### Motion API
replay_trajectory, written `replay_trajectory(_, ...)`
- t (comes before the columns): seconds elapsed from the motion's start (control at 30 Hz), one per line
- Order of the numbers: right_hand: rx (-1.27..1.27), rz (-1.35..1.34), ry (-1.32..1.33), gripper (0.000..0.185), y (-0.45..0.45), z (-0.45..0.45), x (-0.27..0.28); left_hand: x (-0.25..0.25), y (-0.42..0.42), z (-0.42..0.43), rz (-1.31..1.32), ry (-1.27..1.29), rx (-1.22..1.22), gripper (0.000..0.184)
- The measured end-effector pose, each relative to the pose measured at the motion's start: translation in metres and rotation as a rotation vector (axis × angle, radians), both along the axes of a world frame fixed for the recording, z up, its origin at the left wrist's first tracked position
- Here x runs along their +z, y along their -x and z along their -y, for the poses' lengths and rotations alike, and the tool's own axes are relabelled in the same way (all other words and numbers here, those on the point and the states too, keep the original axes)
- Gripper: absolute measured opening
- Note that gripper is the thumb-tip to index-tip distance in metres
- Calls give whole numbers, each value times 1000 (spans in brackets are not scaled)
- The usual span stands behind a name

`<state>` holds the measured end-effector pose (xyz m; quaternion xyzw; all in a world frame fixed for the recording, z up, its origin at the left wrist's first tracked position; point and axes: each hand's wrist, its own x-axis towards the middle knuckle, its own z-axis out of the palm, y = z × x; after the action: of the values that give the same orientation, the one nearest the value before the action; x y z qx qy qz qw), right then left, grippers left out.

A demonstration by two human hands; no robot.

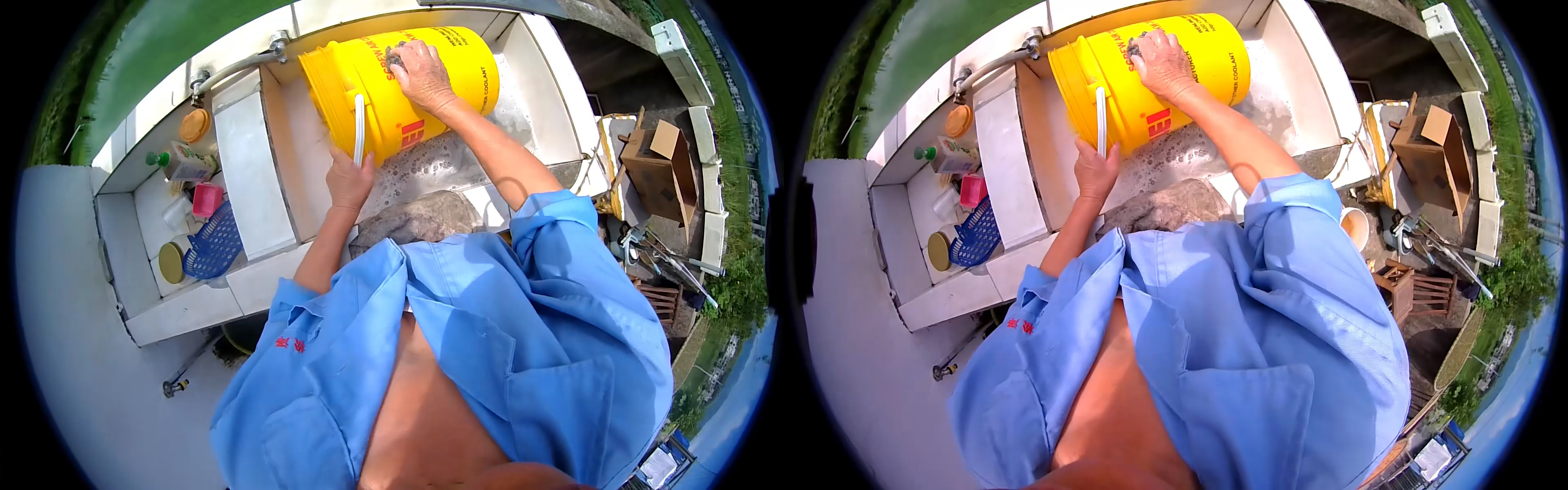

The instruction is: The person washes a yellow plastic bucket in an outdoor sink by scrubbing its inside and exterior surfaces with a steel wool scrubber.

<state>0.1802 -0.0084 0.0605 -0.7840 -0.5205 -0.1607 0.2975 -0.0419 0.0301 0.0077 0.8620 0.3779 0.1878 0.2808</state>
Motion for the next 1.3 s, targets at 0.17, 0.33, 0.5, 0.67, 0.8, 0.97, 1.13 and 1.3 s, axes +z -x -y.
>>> replay_trajectory(0.17, -693, -410, 358, 37, -99, 38, 20, -3, 1, 3, 29, -39, -24, 57)
replay_trajectory(0.33, -323, -33, 74, 32, -12, 52, -20, 1, -4, 2, 55, -27, -8, 57)
replay_trajectory(0.5, -74, 62, -37, 37, 63, 58, -27, 1, -2, -1, 43, -40, -33, 56)
replay_trajectory(0.67, -700, -366, -20, 37, -64, 95, -30, 3, 0, 3, 54, -82, -36, 52)
replay_trajectory(0.8, -608, -543, 147, 40, -127, 115, -37, 5, -3, 2, 46, -45, -17, 54)
replay_trajectory(0.97, -661, -738, 186, 45, -168, 165, -81, 12, 1, 13, 6, -13, 80, 60)
replay_trajectory(1.13, -788, -779, 801, 44, -151, 208, -133, 31, 3, -1, 214, 44, -118, 73)
replay_trajectory(1.3, 377, -461, 1237, 31, -64, 165, -166, 108, -48, -39, 299, 406, 46, 93)
